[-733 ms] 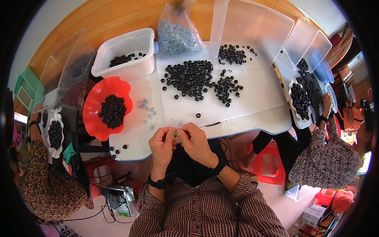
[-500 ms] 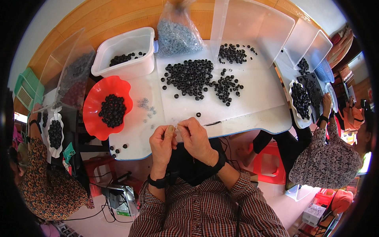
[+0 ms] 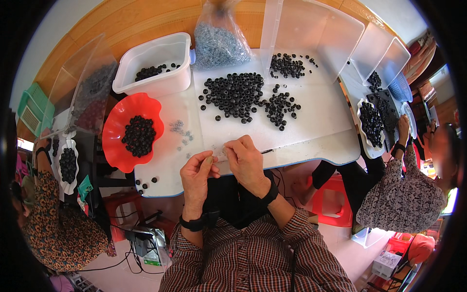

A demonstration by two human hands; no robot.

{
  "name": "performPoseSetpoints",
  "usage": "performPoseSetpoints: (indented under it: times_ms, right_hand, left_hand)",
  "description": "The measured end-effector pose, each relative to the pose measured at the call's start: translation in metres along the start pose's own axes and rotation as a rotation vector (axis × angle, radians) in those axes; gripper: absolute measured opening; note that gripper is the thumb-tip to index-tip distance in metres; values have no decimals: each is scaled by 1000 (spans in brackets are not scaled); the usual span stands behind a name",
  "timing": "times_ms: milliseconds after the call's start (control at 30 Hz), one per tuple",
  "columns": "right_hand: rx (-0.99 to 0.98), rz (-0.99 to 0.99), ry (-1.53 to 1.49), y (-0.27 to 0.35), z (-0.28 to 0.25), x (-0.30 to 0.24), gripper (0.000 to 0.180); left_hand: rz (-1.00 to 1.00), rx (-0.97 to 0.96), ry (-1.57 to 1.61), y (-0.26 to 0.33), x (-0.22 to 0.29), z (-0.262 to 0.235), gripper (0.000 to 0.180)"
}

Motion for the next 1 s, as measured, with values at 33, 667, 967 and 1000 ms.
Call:
performPoseSetpoints:
  times_ms: [33,667,967,1000]
  right_hand:
    - [-9,3,64,0,0,1,11]
    - [-29,74,-275,41,-14,-17,17]
    - [6,124,-302,46,-18,-14,14]
    - [10,125,-299,47,-18,-13,14]
  left_hand:
    - [-6,14,-18,1,3,0,19]
    - [-59,-7,-45,19,-15,17,20]
    - [-86,-33,-60,22,-18,24,21]
    - [-87,-38,-62,22,-18,26,21]
Point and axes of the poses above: each hand's wrist, its own y-axis away from the middle knuckle, its own z-axis out of the palm, x = y × z, the point moved 7 cm from there along -y, towards the middle knuckle, and after that the axes turned 9 degrees about -z, right-handed, at the moved point
